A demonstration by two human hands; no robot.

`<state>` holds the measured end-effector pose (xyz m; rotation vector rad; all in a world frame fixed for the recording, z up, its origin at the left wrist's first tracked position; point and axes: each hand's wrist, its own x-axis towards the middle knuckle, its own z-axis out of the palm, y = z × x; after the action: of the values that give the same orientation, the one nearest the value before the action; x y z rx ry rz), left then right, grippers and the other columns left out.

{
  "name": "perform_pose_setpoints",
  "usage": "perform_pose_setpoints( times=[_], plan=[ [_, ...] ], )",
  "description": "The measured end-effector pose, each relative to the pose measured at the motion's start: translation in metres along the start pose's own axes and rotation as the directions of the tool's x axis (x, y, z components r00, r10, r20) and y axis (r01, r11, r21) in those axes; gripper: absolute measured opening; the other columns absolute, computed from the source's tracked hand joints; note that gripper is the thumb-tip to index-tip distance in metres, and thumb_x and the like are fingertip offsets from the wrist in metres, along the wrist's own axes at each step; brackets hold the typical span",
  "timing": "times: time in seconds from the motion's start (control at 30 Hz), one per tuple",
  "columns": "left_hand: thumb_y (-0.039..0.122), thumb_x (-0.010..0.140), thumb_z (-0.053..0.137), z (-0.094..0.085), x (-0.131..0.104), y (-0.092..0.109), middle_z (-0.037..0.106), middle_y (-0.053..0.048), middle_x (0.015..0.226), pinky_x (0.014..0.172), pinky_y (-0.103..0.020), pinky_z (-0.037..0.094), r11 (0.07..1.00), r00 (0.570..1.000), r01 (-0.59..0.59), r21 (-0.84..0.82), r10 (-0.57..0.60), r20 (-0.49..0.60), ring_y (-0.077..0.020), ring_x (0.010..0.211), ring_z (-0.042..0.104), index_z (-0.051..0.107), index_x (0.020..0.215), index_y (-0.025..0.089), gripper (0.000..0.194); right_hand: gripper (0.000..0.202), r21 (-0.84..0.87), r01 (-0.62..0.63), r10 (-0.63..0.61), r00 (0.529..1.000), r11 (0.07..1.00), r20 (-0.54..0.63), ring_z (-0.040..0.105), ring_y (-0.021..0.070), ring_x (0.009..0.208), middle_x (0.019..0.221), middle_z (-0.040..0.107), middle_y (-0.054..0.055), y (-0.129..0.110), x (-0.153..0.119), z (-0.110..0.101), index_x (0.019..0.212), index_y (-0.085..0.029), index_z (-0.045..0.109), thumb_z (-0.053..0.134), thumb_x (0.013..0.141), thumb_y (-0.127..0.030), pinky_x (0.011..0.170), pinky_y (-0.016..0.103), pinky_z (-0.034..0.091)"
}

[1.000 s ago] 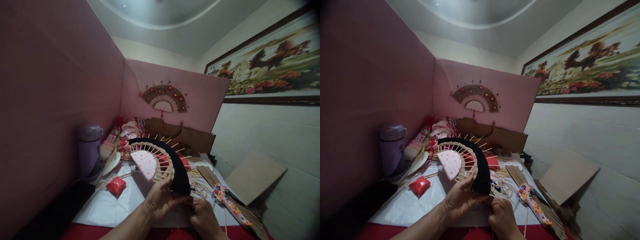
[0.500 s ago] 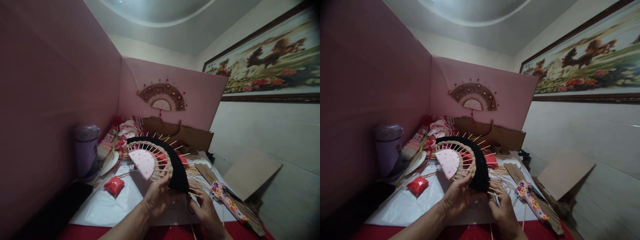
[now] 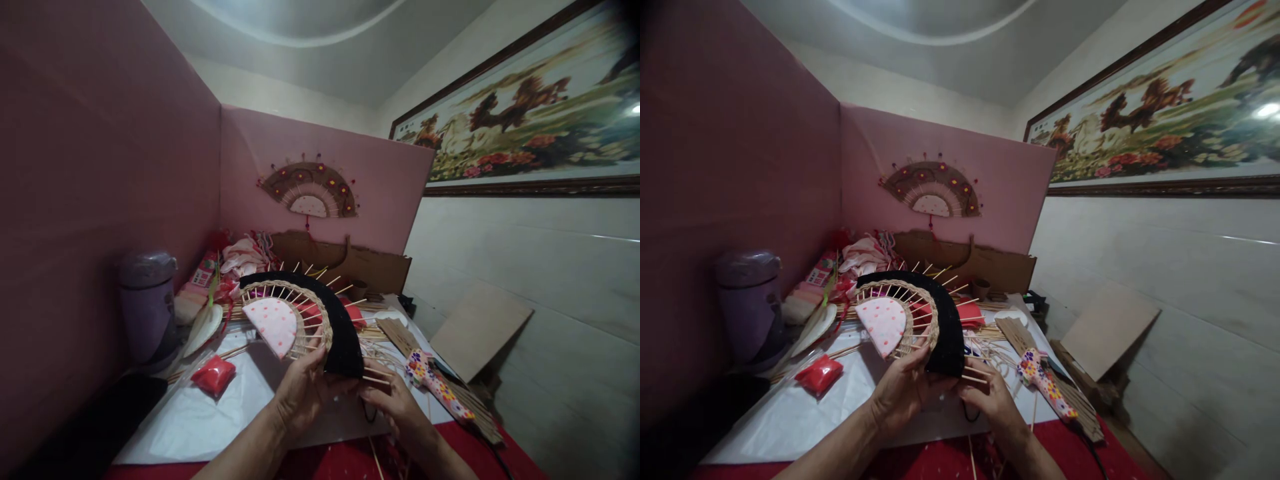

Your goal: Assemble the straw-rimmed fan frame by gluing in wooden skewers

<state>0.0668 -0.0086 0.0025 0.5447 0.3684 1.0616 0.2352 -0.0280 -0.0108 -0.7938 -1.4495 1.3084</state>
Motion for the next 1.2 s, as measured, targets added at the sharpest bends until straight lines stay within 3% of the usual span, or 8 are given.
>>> perform_pose_setpoints(
  times=[0.23, 0.53, 0.7, 0.87, 1.2],
  plan=[
    [0.024, 0.082, 0.055, 0.002, 0.0, 0.002, 0.07, -0.006, 0.098, 0.078, -0.039, 0.051, 1.0, 1.0, -0.004, 0.017, 0.004, 0.03, -0.0218, 0.081, 0.067, 0.034, 0.134, 0.028, 0.056, 0.043, 0.053, -0.019, 0.019, 1.0, 0.998, -0.01, 0.062, 0.024, 0.089, 0.098, 0.068, 0.01, -0.012, -0.002, 0.012, 0.104, -0.018, 0.065, 0.073, 0.067, -0.038, 0.078, 0.034, 0.048],
    [0.023, 0.081, 0.055, 0.0, 0.001, 0.001, 0.071, -0.003, 0.094, 0.075, -0.037, 0.052, 1.0, 0.999, -0.023, 0.012, 0.023, 0.034, -0.0198, 0.078, 0.068, 0.032, 0.135, 0.03, 0.059, 0.034, 0.126, -0.105, 0.116, 0.99, 0.987, -0.086, 0.062, 0.0181, 0.072, 0.077, 0.068, 0.004, -0.003, 0.002, 0.01, 0.084, -0.018, 0.068, 0.081, 0.056, -0.031, 0.07, 0.03, 0.046],
    [0.021, 0.081, 0.054, -0.001, 0.001, 0.0, 0.071, -0.004, 0.092, 0.075, -0.037, 0.052, 1.0, 1.0, -0.02, 0.011, 0.02, 0.021, -0.0199, 0.076, 0.068, 0.032, 0.136, 0.029, 0.06, 0.03, 0.11, -0.143, 0.156, 0.981, 0.984, -0.118, 0.048, 0.0107, 0.05, 0.055, 0.056, -0.002, 0.004, 0.002, 0.003, 0.071, -0.016, 0.064, 0.081, 0.055, -0.035, 0.052, 0.023, 0.039],
    [0.022, 0.081, 0.055, 0.002, 0.0, 0.001, 0.071, -0.004, 0.092, 0.071, -0.036, 0.053, 0.999, 0.999, -0.034, 0.016, 0.033, 0.015, -0.0196, 0.075, 0.068, 0.034, 0.136, 0.029, 0.059, 0.033, 0.148, -0.155, 0.171, 0.98, 0.977, -0.105, 0.024, 0.0027, 0.04, 0.049, 0.043, -0.007, 0.008, 0.003, -0.001, 0.067, -0.015, 0.057, 0.08, 0.053, -0.035, 0.04, 0.017, 0.017],
    [0.031, 0.082, 0.055, -0.002, 0.002, 0.0, 0.071, -0.006, 0.089, 0.073, -0.036, 0.053, 0.999, 1.0, -0.01, 0.038, 0.01, 0.007, -0.0203, 0.076, 0.068, 0.039, 0.133, 0.024, 0.053, 0.034, 0.132, -0.151, 0.164, 0.981, 0.98, -0.099, 0.017, 0.0024, 0.04, 0.047, 0.035, -0.009, 0.007, 0.004, -0.001, 0.065, -0.017, 0.054, 0.08, 0.052, -0.033, 0.039, 0.018, 0.012]
  ],
)
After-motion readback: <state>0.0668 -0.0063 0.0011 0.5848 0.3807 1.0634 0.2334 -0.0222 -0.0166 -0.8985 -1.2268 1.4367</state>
